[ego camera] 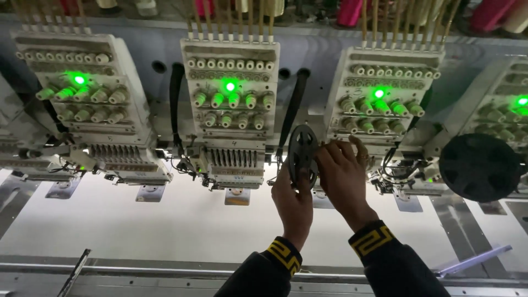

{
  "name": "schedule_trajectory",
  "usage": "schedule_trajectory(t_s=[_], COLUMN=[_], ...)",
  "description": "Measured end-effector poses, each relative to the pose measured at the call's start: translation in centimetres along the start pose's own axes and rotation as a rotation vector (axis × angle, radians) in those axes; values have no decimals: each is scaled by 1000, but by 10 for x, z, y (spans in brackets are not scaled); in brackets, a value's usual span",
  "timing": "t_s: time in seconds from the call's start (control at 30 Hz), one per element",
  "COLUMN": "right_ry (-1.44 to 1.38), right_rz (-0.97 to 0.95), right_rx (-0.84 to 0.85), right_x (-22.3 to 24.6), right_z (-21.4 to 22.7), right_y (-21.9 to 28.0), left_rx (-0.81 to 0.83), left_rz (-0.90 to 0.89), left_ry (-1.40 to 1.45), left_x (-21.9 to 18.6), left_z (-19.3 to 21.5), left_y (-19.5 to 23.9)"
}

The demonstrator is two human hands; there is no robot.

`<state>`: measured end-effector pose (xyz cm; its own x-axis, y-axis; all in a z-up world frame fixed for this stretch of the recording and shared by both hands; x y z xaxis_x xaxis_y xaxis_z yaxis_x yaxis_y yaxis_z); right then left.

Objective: The person loads black thread spools onto the overhead thread holders of industrial embroidery machines. They then guide the thread through the machine's tensioners and into the needle area, repeating the process for multiple machine heads.

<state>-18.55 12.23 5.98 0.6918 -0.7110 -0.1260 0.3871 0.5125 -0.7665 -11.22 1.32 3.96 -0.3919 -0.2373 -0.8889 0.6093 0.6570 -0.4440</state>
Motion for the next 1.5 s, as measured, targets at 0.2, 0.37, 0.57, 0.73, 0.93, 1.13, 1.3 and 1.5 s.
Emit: schedule_trajectory(t_s=[0.2,0.37,0.57,0.73,0.93,1.13,1.3,1.5], right_ry=[-186,-372,-221,-311,-324,-316,-344,-283], right_rz=[-117,-118,20,20,-121,-53,-59,-28], right_rx=[-30,-25,104,57,74,-16,-59,-61], right_x=[-16,-11,1,3,-9,0,-1,4], right_z=[-9,6,9,12,7,21,25,27], right_y=[8,-8,-19,-22,-8,-11,-6,-7], left_rx=[9,30,-3,-16,12,54,98,102], left_rz=[5,-127,-66,-39,-164,-115,-237,-301], left_ry=[-1,-75,-84,-88,-47,-94,-103,-141], left_x=[1,-4,1,4,-13,-17,-30,-37], left_z=[-2,-7,-4,-3,-8,-10,-14,-16], left_y=[1,5,6,10,11,11,16,18])
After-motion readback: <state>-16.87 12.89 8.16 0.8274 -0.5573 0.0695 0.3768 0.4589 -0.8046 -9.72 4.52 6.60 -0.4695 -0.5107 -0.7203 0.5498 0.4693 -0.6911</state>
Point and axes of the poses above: each hand's wrist, its own y-axis away from the middle knuckle, its own z-axis out of the back of the hand, x = y × z, the point moved 6 cm from there along -y, towards the middle knuckle, and after that the axes turned 2 degrees about z, right-handed, at the moved point
